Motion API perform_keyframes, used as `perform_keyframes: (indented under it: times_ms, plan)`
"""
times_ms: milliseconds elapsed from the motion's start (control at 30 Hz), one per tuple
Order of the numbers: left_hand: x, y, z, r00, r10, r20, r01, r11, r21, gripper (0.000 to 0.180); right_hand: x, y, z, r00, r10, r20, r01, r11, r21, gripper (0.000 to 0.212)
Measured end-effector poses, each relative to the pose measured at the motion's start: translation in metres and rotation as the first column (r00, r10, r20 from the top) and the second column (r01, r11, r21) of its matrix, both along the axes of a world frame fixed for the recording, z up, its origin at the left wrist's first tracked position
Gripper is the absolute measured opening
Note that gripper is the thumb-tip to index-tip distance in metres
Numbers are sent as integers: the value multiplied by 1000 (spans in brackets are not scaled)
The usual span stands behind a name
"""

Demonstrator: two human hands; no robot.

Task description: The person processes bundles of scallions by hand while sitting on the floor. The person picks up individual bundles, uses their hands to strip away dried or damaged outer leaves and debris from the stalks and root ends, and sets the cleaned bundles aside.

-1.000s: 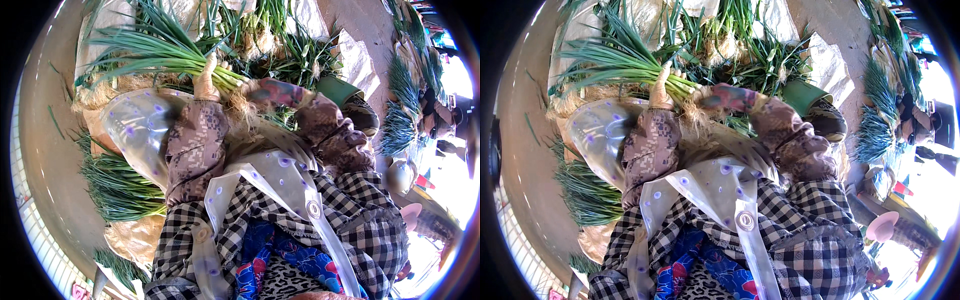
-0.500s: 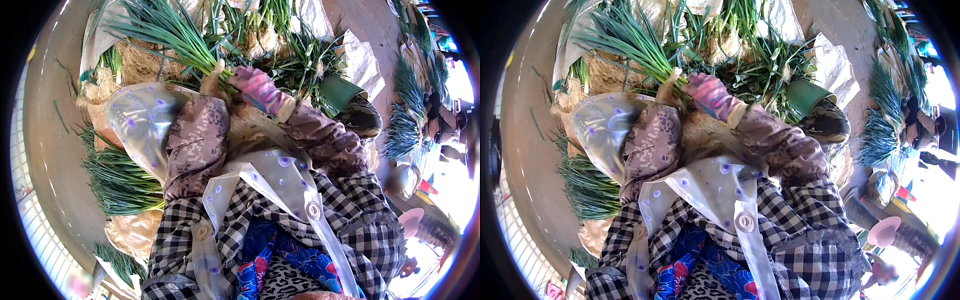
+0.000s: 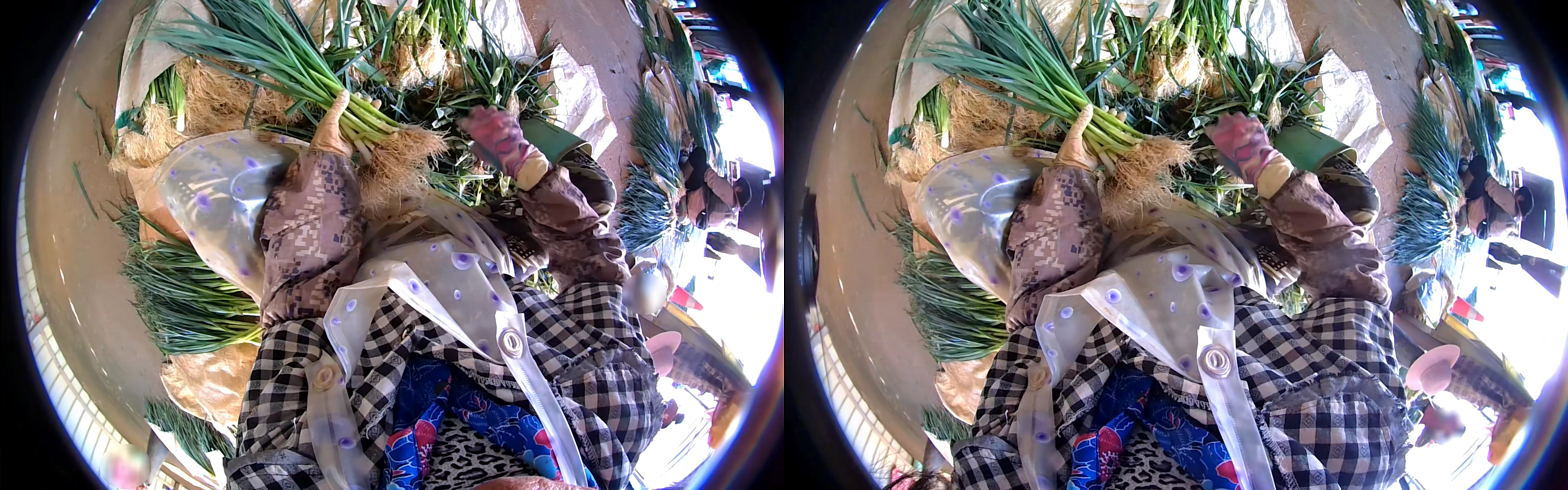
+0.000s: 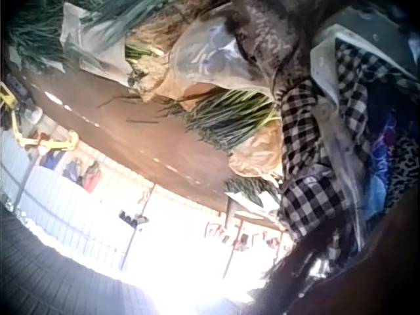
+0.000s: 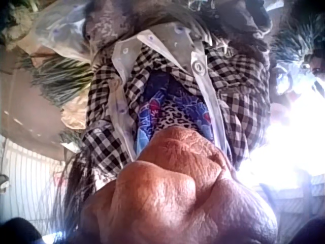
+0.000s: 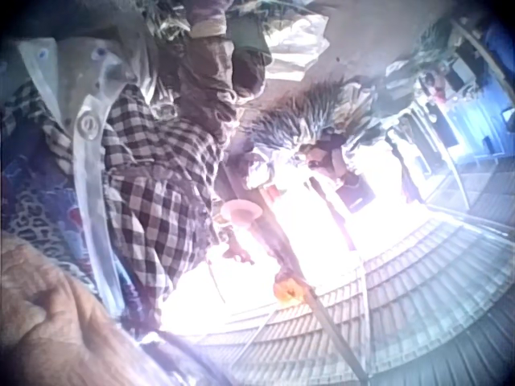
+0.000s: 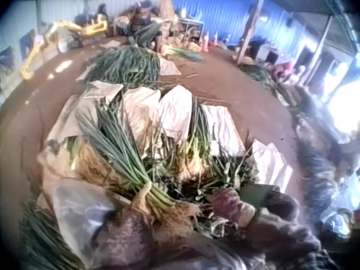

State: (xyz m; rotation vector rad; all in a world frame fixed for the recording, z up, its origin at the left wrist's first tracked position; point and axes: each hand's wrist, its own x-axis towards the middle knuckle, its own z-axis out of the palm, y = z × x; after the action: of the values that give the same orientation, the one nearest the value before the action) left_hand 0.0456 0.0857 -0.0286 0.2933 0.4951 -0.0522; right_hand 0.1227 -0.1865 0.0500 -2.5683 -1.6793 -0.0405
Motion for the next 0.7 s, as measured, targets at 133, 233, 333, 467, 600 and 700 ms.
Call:
perform_keyframes:
  times_ms: [133,233,333,467,600,700]
  plan:
    - [-4,-1,17,999,-51,18,47,988,147,40,-5,76,24,711,-33,-703,192,970,149,44]
    - [-6,14,-13,977,-195,-87,209,957,200,42,-15,119,-6,982,190,9,-191,980,48,36]
    - [-10,15,-17,994,-102,43,84,946,312,37,-26,133,-22,992,118,43,-113,987,-115,22]
    - [-10,15,-20,996,39,-84,-24,985,170,29,-48,94,-15,412,333,-848,122,902,413,12]
    - [-1,5,-7,991,64,-120,-32,967,255,34,-52,35,60,391,-30,-920,174,984,42,18]
    - [3,3,-9,985,104,-135,-72,971,229,29,-45,-3,40,146,-75,-986,470,882,2,12]
